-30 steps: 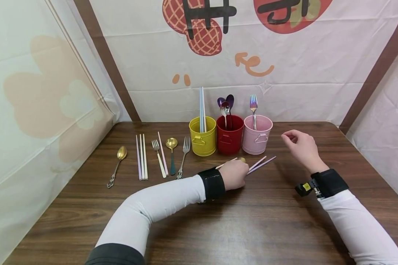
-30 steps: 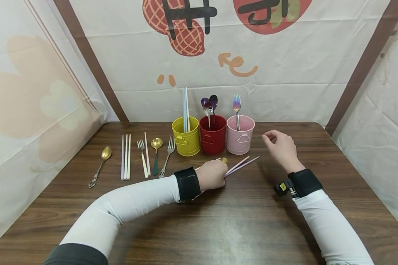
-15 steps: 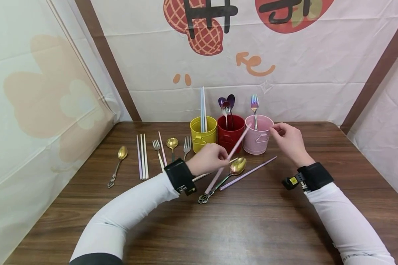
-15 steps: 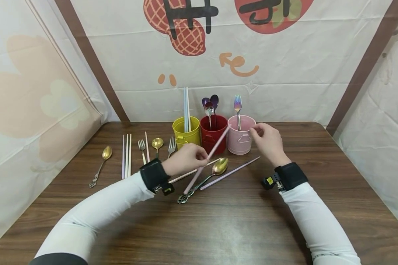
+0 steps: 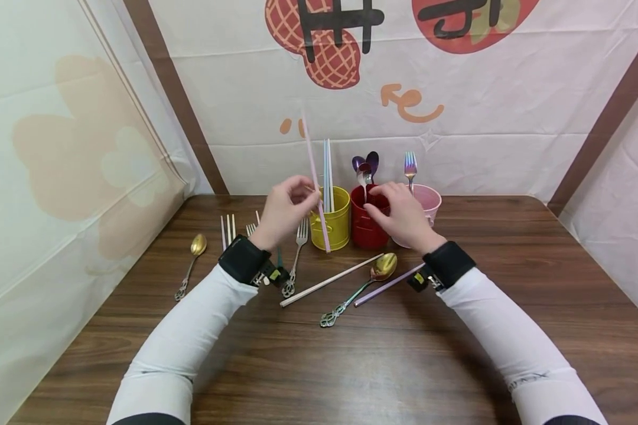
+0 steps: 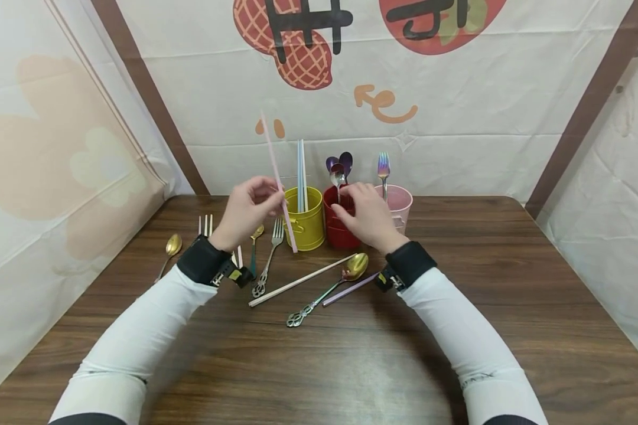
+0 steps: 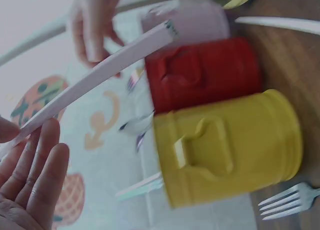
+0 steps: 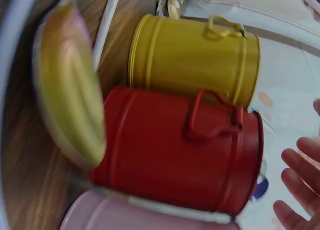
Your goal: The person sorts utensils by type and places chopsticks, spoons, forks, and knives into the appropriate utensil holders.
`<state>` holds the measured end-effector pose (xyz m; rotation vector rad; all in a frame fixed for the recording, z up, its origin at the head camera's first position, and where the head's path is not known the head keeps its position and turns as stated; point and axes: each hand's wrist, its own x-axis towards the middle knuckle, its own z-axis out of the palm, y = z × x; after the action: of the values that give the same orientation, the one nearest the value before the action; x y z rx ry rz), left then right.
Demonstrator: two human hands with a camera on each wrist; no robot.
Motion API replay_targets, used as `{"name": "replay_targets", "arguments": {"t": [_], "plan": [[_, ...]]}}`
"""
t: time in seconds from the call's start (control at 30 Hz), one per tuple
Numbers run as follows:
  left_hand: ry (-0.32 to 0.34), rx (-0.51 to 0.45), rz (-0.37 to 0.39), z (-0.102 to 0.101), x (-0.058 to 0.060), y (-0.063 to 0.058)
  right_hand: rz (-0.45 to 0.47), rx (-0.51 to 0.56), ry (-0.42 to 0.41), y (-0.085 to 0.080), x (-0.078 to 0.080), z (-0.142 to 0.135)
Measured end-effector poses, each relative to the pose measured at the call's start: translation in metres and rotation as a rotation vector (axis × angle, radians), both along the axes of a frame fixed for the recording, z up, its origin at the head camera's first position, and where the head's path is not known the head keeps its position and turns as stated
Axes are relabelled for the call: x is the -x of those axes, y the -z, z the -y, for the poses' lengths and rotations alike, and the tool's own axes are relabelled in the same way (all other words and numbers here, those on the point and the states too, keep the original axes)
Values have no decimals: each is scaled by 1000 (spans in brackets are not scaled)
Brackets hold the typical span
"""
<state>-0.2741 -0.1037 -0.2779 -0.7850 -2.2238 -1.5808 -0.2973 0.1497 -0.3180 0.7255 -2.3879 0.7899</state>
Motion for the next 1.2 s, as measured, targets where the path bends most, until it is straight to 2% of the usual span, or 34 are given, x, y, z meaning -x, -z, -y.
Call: {"name": "replay_targets", "arguments": {"t": [0.1,0.2,0.33,0.47,0.63,0.8,1.03,1.2], "plan": [[-35,-80,-20,5,7,-9,65,-64,-3,-4,8,17],[-85,-117,-33,8,16,-13,124,-129,1,-7,15,31],[-162,-160,-41,9,30,-13,176,-198,19,-5,24,45],[-227,-179,-57,9,43,-7,223,-225,51,0,28,54],[-257,-141,-66,8,55,7,270,-225,93,4,29,62],[-269,-58,-69,10,61,19,292,-218,121,5,30,65],[-281,37,-29,6,66,26,301,-199,138,4,28,65],[-337,187,12,3,71,32,298,-170,139,6,30,65]]}}
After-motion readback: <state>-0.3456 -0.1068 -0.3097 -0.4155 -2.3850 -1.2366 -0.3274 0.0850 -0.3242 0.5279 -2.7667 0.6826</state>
